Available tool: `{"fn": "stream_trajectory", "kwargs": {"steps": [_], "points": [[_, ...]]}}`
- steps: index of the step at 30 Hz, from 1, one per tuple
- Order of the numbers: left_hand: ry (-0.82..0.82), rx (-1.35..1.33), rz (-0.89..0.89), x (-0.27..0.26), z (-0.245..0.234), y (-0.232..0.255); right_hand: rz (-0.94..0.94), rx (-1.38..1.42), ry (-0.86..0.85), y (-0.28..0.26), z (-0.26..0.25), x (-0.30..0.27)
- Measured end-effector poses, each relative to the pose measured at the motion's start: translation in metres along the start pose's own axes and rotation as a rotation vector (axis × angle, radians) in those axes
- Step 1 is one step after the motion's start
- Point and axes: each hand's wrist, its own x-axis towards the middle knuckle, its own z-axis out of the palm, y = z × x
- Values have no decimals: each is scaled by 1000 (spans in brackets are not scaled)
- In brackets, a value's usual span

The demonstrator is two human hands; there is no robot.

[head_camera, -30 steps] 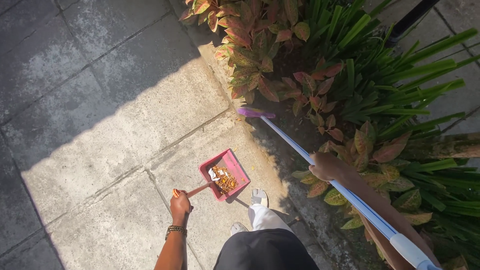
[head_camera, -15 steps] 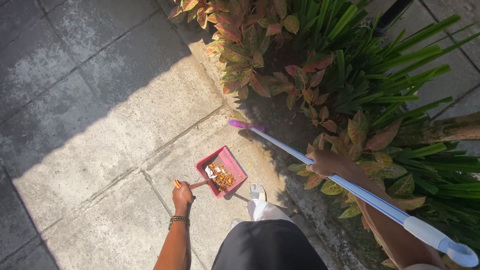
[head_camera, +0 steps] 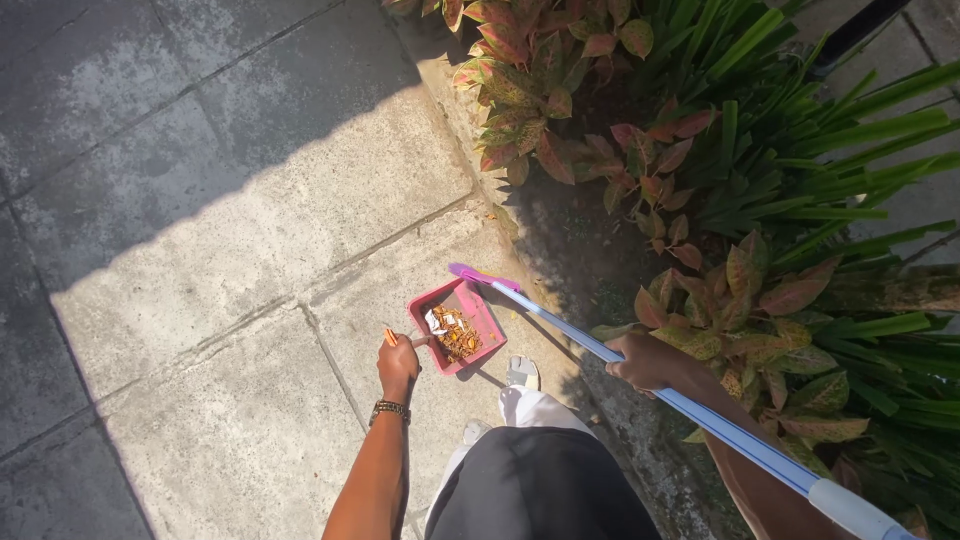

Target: Sweep dry leaves and debris from a concrete outdoor walkway into a dustpan using a broom.

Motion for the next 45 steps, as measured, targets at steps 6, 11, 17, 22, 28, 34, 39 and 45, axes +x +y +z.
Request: {"fn": "stream_trajectory", "kwargs": {"steps": [6,11,17,22,28,34,39,45], "points": [[16,-15,6,-5,-7,3,-204,-119,250,-27,18,87],[69,72,-49,5,-5,-19,-236,-239,326,-68,9,198],[85,120,-90,-9,-20,-24,-127,-257,227,-45,21,224],[145,62,67,10,-27,-39,-9,-40,39,-73,-11,77],[11,-76,-96,11,-31,-11,-34,39,108,-48,28,118],[-191,41,-30,-2,-40,-13,-86,-82,289,17,109,213],[-307,10,-58,25,-82,-25,-119,-110,150,49,140,183],[-405,85,31,48,-120,13,205,442,161,-47,158,28]]}}
